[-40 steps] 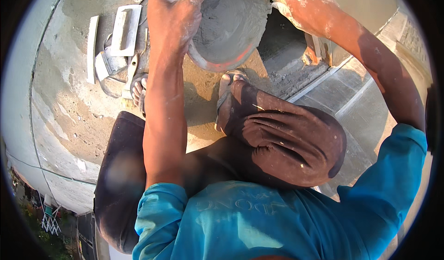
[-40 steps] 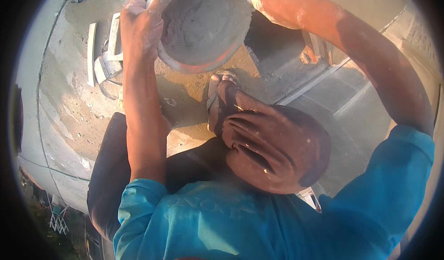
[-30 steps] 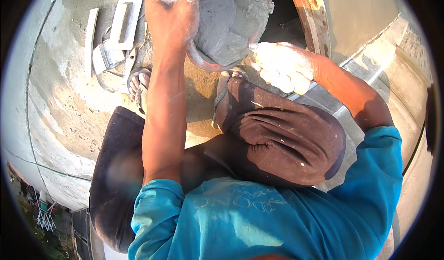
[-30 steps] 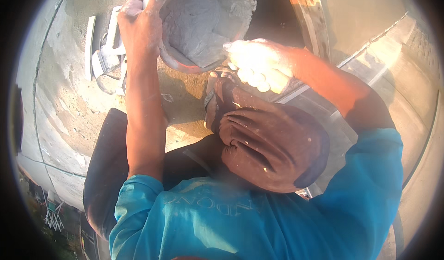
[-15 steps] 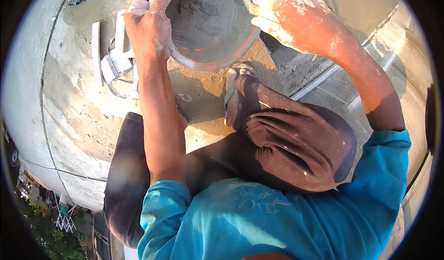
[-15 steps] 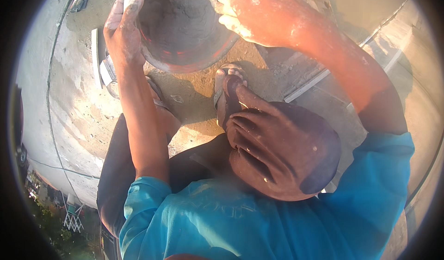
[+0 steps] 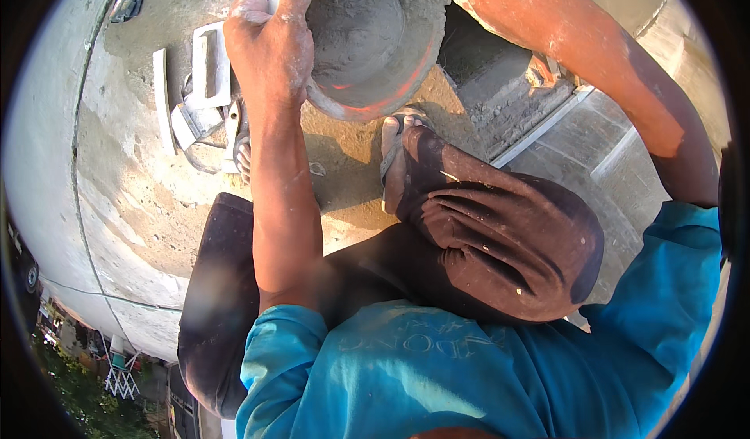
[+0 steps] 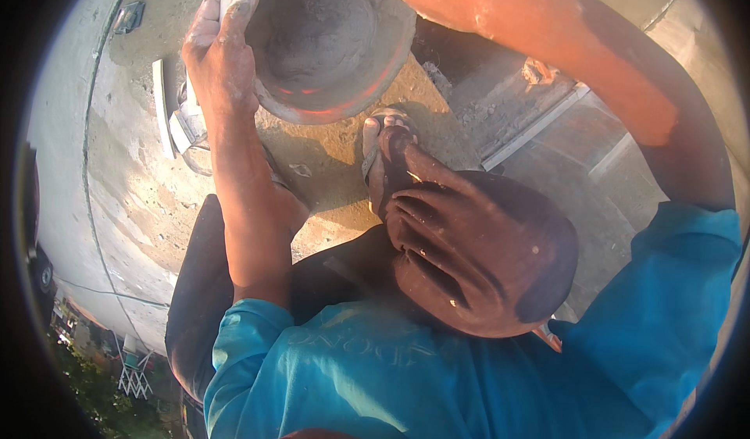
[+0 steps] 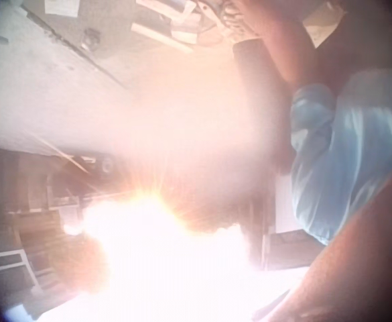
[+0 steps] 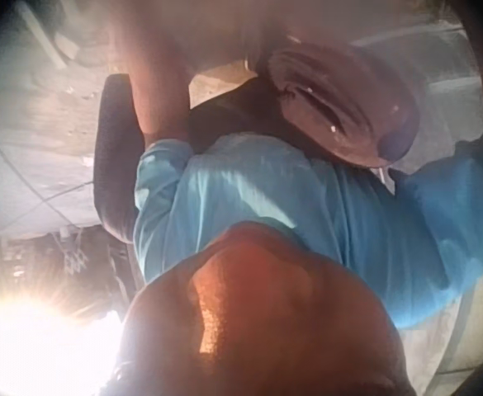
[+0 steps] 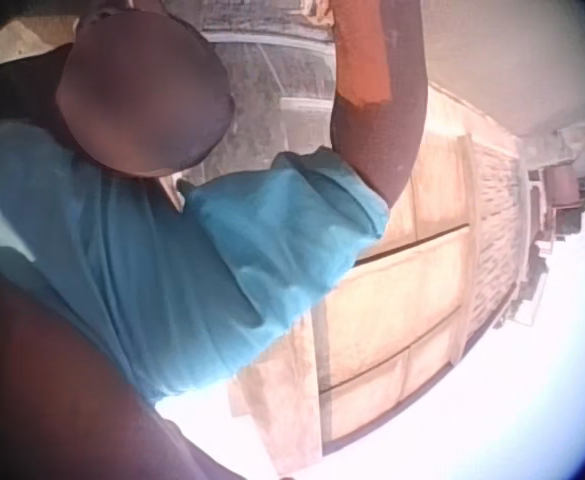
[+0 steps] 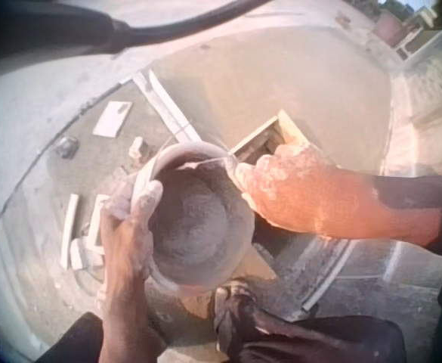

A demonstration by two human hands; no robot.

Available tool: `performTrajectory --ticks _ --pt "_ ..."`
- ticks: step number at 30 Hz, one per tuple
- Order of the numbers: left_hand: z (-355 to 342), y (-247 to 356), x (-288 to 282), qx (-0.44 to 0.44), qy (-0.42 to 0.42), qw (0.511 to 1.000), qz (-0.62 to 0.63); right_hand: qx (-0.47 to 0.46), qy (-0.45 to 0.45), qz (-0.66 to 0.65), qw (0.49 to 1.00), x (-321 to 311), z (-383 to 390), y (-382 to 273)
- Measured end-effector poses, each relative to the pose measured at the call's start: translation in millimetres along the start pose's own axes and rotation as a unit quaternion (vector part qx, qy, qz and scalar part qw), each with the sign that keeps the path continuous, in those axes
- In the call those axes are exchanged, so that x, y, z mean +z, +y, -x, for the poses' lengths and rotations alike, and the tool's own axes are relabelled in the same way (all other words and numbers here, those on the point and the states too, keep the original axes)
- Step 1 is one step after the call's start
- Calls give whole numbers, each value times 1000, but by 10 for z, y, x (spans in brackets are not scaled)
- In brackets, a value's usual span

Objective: The person scoops cement from a bucket with a trowel and applies it to a wall around a rectangular opening. The person repeatedly smooths the surface and refills the bucket from a larger container nearby.

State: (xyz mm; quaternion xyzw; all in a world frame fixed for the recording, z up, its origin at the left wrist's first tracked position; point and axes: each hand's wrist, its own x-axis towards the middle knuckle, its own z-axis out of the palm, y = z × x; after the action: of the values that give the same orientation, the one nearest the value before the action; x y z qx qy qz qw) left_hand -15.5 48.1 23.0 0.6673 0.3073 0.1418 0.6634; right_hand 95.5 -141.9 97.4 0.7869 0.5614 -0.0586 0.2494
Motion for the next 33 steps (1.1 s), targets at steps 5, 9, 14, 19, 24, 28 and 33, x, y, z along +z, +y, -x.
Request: performTrajectory --ticks 5,9,14,19,24,28,33 --pt "48 59 -56 41 -37 994 93 213 -400 -610 650 444 -59 -127" --pt "-26 -112 -83 43 -5 989 139 185 -427 -867 177 387 13 -583" --pt "-34 -142 -243 27 30 997 73 185 -332 -768 516 -30 -112 -223" --pt "-122 -145 -234 -1 49 998 50 -36 -285 -380 879 288 -258 -666" --pt "-69 -128 -158 0 41 994 105 -154 -228 -466 841 147 -288 -812" --pt "-49 -211 -273 8 55 993 106 96 -320 -677 656 -223 -247 -418" --pt "-113 -219 -317 11 42 993 107 66 -213 -387 895 210 -228 -511"
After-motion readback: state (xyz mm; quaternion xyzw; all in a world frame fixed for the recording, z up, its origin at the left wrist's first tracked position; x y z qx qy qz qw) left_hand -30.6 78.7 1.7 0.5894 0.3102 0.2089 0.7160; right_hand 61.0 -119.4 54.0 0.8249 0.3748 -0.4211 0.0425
